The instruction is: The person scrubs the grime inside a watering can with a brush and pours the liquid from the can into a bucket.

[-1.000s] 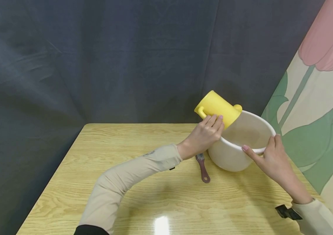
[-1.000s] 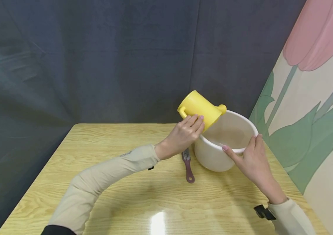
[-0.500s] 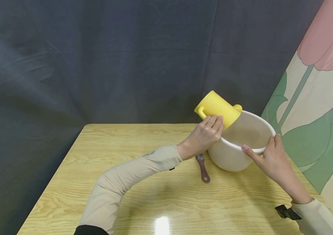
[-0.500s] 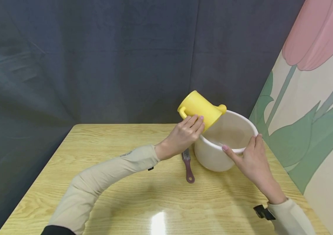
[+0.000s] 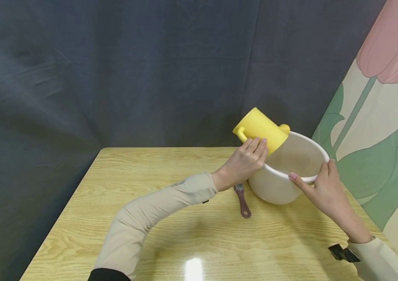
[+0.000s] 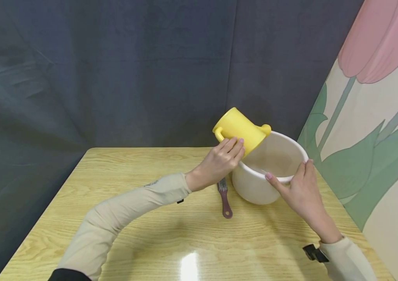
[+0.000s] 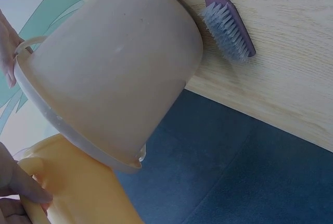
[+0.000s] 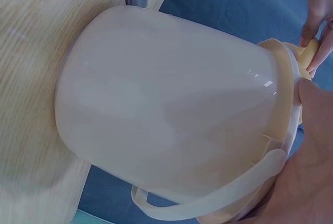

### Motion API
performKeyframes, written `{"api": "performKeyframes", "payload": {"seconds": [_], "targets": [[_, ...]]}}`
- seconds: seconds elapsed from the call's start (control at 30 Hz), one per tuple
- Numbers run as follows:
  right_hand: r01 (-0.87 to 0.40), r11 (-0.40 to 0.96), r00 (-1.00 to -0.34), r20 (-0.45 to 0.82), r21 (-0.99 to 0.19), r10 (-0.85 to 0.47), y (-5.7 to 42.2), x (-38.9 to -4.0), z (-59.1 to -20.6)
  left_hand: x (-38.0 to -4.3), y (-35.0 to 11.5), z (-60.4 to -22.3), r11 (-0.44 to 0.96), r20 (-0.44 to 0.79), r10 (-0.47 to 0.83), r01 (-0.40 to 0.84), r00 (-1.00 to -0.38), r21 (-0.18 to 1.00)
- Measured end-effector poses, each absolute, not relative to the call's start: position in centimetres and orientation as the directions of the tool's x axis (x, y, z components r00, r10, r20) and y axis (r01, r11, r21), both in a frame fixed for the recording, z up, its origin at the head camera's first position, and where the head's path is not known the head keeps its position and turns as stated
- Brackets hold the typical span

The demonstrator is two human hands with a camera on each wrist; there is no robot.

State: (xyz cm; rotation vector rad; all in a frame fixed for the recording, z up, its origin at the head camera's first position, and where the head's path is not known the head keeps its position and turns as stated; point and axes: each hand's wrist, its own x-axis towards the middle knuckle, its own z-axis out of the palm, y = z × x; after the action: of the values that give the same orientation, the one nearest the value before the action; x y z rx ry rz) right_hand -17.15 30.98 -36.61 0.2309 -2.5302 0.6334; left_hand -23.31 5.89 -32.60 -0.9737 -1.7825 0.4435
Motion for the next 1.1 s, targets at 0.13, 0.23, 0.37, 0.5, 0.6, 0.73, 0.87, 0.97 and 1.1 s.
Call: {"api": "performKeyframes", "payload": {"seconds": [0.13,0.23,0.37,0.5,0.6,0.73,0.87,0.97,1.1], "targets": [[-0.28,0.877,-0.851,0.523,-0.389,-0.04,30.96,-17.16,-36.65,-23.36,5.89,-32.71,0.605,0.602,0.784,0.411,-0.153,-0.683],[-0.281,0.876,-0.851,0.524,-0.392,-0.038,30.95,-17.18,-36.72,-23.38,5.87,-32.76,0.604,0.602,0.784,0.406,-0.149,-0.686],[-0.28,0.873,-0.851,0.524,-0.399,-0.033,30.93,-17.16,-36.75,-23.33,5.91,-32.74,0.604,0.603,0.784,0.407,-0.148,-0.685],[-0.277,0.872,-0.853,0.521,-0.403,-0.03,30.95,-17.16,-36.74,-23.24,5.93,-32.69,0.606,0.606,0.781,0.413,-0.149,-0.68],[-0.275,0.872,-0.855,0.518,-0.405,-0.029,30.98,-17.15,-36.74,-23.2,5.94,-32.64,0.607,0.608,0.78,0.411,-0.145,-0.68],[-0.272,0.872,-0.859,0.512,-0.407,-0.029,31.04,-17.06,-36.74,-23.17,6.03,-32.61,0.606,0.61,0.78,0.412,-0.139,-0.681],[-0.271,0.87,-0.861,0.507,-0.411,-0.028,31.08,-17.03,-36.71,-23.09,6.06,-32.55,0.606,0.609,0.78,0.412,-0.143,-0.68],[-0.27,0.872,-0.863,0.505,-0.41,-0.029,31.13,-17.03,-36.69,-23.02,6.09,-32.5,0.608,0.608,0.78,0.407,-0.146,-0.682],[-0.267,0.875,-0.864,0.503,-0.404,-0.032,31.19,-16.98,-36.7,-23.0,6.14,-32.58,0.604,0.604,0.784,0.402,-0.144,-0.688]]}}
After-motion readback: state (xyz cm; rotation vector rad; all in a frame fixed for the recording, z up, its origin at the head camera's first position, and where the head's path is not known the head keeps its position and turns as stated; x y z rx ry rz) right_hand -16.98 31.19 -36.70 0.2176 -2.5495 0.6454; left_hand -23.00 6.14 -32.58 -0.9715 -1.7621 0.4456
